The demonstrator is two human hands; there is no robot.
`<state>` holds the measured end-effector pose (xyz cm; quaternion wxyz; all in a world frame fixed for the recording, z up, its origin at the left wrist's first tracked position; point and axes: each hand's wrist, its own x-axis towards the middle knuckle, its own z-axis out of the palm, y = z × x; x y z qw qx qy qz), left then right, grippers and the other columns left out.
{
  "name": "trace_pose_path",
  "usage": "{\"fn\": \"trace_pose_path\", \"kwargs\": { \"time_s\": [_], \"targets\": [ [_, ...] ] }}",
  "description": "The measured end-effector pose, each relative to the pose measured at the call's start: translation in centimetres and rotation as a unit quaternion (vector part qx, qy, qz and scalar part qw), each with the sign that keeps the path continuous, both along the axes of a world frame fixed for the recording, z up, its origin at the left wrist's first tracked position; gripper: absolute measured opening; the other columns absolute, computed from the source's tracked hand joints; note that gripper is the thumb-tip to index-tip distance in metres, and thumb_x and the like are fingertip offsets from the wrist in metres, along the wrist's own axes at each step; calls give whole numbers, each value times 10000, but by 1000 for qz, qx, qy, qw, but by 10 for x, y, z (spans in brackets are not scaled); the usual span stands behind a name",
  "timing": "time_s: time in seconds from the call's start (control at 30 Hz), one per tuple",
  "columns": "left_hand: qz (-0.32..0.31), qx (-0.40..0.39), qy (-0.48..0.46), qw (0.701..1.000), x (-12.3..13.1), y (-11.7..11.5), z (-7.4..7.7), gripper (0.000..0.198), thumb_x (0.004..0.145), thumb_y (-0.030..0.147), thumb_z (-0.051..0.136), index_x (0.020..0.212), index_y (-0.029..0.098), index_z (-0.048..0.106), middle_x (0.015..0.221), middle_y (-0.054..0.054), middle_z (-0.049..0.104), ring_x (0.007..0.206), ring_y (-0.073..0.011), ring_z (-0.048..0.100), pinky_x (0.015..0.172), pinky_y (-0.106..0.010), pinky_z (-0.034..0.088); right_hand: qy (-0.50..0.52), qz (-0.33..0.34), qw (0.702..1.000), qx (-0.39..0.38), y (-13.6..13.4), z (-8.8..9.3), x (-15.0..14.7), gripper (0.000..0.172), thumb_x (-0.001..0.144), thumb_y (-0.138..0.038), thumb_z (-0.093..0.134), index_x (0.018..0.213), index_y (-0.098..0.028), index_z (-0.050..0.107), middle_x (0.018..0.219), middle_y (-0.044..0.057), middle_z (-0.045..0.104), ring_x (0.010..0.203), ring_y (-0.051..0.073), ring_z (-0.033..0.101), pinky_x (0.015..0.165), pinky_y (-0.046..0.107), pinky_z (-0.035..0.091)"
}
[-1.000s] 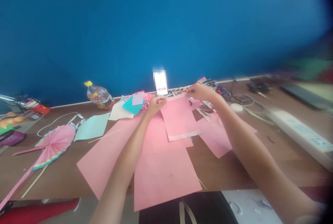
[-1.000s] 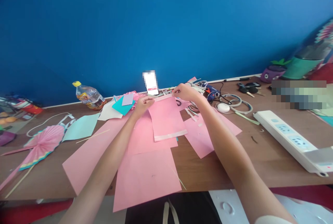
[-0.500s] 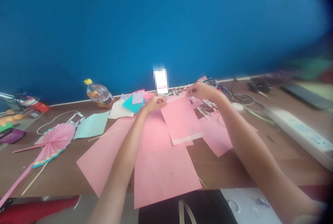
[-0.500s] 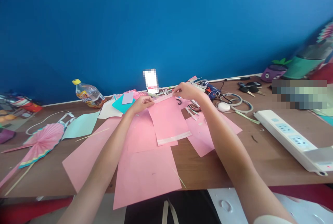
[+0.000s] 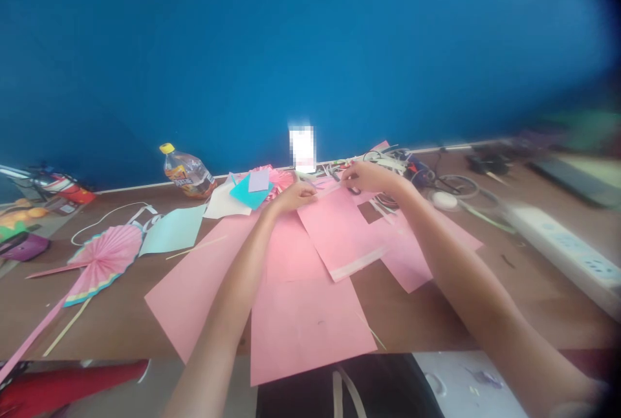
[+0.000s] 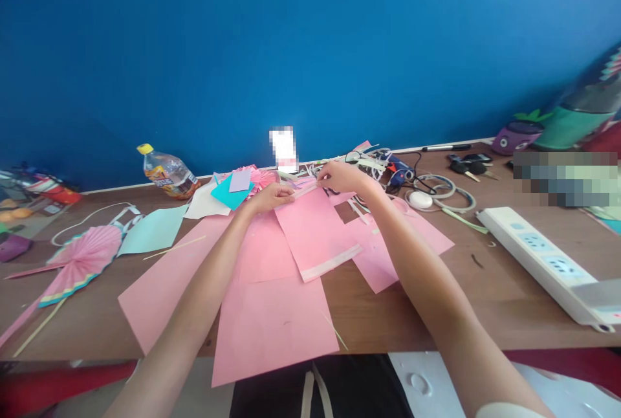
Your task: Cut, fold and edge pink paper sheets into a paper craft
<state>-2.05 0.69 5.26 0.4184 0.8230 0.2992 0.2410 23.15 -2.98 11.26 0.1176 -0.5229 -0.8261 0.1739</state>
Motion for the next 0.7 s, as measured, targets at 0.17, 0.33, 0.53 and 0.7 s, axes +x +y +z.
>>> {"fn": "trace_pose_path", "kwargs": {
  "time_s": [0.17,0.33,0.53,0.7],
  "targets": [
    [-36,-48,2,998,-4,-5,5,287,697,427,681,776,151,700,707,-55,649,649,-151,618,576,-249,471,4,11,1000,-1,-3,2,-3,203,793,-303,533,751,-194,699,720,39,668,632,155,539,582,260,334],
    [-79,-92,-14,992,-1,-5,4,351,690,423,694,936,174,680,847,-73,667,763,-167,633,656,-270,488,-6,12,1000,-6,-1,-2,-7,203,789,-294,526,767,-200,704,702,33,666,590,143,531,573,264,335],
    [-18,-24,21,999,12,-2,-16,344,720,454,657,574,160,555,531,23,440,464,-87,391,465,-234,326,-26,5,1000,-9,-4,-6,-13,192,795,-298,525,751,-213,692,726,32,675,623,149,541,575,262,326],
    [-54,-69,12,996,15,-8,-14,275,737,422,644,715,151,608,655,-1,534,570,-107,480,551,-241,373,-41,7,999,-3,-4,-7,-16,200,801,-298,514,771,-211,692,756,30,685,653,151,552,578,255,327]
  ]
}}
